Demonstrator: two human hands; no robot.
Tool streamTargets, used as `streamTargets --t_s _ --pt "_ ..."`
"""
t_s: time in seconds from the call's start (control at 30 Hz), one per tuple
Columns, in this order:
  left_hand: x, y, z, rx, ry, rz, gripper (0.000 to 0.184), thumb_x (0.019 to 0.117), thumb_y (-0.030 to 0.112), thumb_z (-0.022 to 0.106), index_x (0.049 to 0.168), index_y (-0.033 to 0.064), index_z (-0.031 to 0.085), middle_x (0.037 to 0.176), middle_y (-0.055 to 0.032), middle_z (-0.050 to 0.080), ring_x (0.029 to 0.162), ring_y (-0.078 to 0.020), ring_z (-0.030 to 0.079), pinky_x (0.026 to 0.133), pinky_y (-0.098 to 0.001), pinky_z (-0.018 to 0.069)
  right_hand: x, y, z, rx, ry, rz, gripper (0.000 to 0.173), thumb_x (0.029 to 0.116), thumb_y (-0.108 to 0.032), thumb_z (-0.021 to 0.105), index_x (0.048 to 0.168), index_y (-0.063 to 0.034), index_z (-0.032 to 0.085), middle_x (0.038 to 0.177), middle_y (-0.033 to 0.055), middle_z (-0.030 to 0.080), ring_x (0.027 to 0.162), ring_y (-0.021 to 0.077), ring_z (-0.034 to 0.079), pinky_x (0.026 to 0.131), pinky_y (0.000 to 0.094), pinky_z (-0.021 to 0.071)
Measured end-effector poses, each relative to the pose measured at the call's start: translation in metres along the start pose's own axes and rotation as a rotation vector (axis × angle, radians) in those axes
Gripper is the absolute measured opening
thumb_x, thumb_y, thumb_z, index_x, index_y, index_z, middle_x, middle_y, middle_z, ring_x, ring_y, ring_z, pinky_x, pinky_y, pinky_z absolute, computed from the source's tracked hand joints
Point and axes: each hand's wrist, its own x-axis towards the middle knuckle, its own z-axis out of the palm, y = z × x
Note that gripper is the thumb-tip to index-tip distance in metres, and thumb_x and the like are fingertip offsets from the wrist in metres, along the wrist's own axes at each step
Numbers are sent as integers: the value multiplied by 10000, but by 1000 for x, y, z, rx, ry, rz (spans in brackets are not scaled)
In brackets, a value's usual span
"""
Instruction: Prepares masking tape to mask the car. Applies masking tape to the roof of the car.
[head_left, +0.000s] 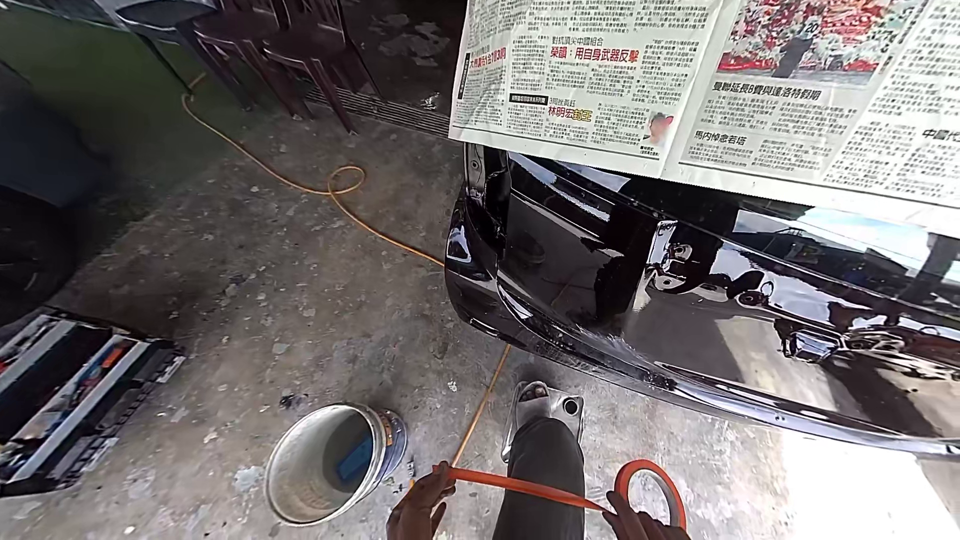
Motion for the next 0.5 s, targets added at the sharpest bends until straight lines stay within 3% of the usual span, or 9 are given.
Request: streamTargets --t_s 0.2,0.5 --pt "1 -3 -1 9 10 -7 185 1001 191 659 936 20 691 845 -43 721 851 -142 654 832 -371 503 -2 5 -1 -32 35 -24 269 1037 -385 593 1162 -232 777 736 38 719 620 199 684 582 368 530" --pt "5 -12 -4 20 -12 -59 227 1020 229 633 1033 8 681 924 -70 718 908 -173 643 870 -421 483 -12 10 3 -6 -30 40 287 1041 -403 577 1171 -242 777 778 42 741 661 217 707 614 393 552"
